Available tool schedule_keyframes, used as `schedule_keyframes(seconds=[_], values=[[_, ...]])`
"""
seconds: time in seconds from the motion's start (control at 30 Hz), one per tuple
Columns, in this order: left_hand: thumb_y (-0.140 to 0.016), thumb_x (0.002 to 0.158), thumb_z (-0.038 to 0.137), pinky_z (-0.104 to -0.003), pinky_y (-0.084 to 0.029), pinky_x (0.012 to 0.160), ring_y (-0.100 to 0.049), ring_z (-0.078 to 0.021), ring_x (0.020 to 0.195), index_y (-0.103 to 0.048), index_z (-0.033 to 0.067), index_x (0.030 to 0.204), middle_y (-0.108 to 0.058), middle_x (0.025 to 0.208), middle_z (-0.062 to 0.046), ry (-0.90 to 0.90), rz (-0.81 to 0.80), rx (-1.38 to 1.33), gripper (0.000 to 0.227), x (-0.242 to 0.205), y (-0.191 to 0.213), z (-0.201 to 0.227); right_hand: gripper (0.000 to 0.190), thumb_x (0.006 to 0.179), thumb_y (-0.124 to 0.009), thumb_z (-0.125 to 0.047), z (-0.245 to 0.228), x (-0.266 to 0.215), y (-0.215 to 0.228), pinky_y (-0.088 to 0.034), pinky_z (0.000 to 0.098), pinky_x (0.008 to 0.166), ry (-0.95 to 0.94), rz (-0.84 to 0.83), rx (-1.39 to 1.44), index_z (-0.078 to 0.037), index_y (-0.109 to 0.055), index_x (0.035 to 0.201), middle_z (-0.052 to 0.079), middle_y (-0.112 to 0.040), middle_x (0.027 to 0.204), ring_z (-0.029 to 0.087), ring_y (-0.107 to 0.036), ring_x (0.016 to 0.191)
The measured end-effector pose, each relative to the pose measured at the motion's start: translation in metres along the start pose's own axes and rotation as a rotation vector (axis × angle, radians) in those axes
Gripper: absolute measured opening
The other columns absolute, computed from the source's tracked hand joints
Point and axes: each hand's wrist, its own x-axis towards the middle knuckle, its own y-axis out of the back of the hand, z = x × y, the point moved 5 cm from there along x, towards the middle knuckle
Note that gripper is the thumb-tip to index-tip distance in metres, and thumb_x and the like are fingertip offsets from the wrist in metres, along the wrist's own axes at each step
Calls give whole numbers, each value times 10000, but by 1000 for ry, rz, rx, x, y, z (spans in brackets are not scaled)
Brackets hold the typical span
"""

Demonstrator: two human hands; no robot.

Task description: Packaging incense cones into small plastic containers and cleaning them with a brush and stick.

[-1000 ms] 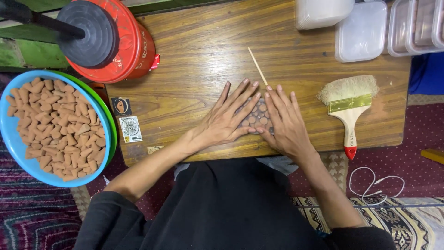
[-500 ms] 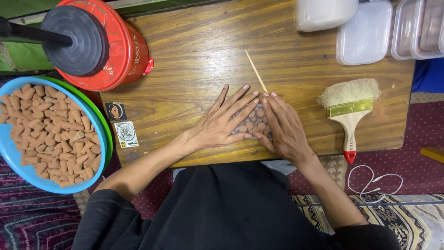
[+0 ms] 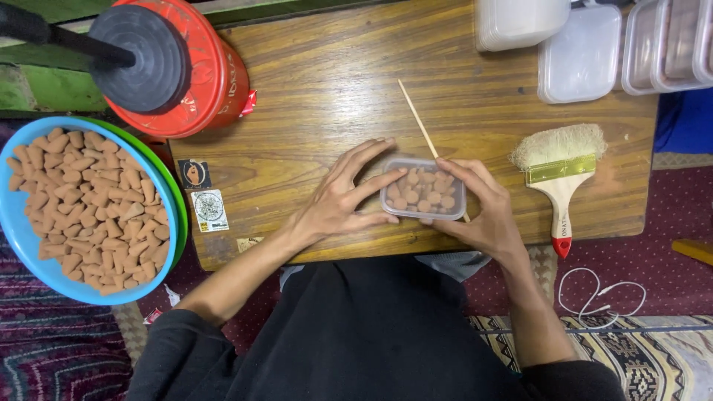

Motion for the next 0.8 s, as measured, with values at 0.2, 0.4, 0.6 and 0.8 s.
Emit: schedule_keyframes(seconds=[0.2, 0.4, 0.6, 0.8], values=[[-871, 722, 583, -613, -453, 1121, -584, -453, 1298, -559, 34, 1389, -561, 1416, -237, 0, 210, -267, 918, 4, -2, 30, 595, 903, -702, -405, -10, 1, -38, -462, 417, 1038, -126, -86, 431, -45, -648, 1374, 155, -694, 1259, 220, -617, 1198], [-731, 910, 463, -486, -589, 922, -732, -349, 1037, -688, 26, 1188, -734, 1117, -126, 28, 251, -227, 519, 9, 26, 39, 421, 1041, -623, -199, -62, 10, -22, -393, 638, 1112, 209, 172, -23, 27, -573, 1392, 281, -528, 1470, 502, -492, 1368], [-693, 916, 487, -449, -602, 894, -742, -313, 1013, -715, 49, 1130, -754, 1090, -92, 57, 198, -77, 488, -5, 42, 45, 463, 917, -743, -83, -104, 3, -34, -432, 546, 1120, 476, 33, -376, 2, -652, 1363, 203, -652, 1382, 420, -611, 1291], [-629, 984, 417, -487, -596, 914, -717, -339, 1069, -699, 73, 1203, -731, 1157, -106, 0, 144, 17, 414, -13, 50, 62, 384, 918, -774, -90, -79, -3, -44, -515, 517, 1048, 525, 122, -337, 6, -699, 1283, 170, -723, 1244, 372, -703, 1158]])
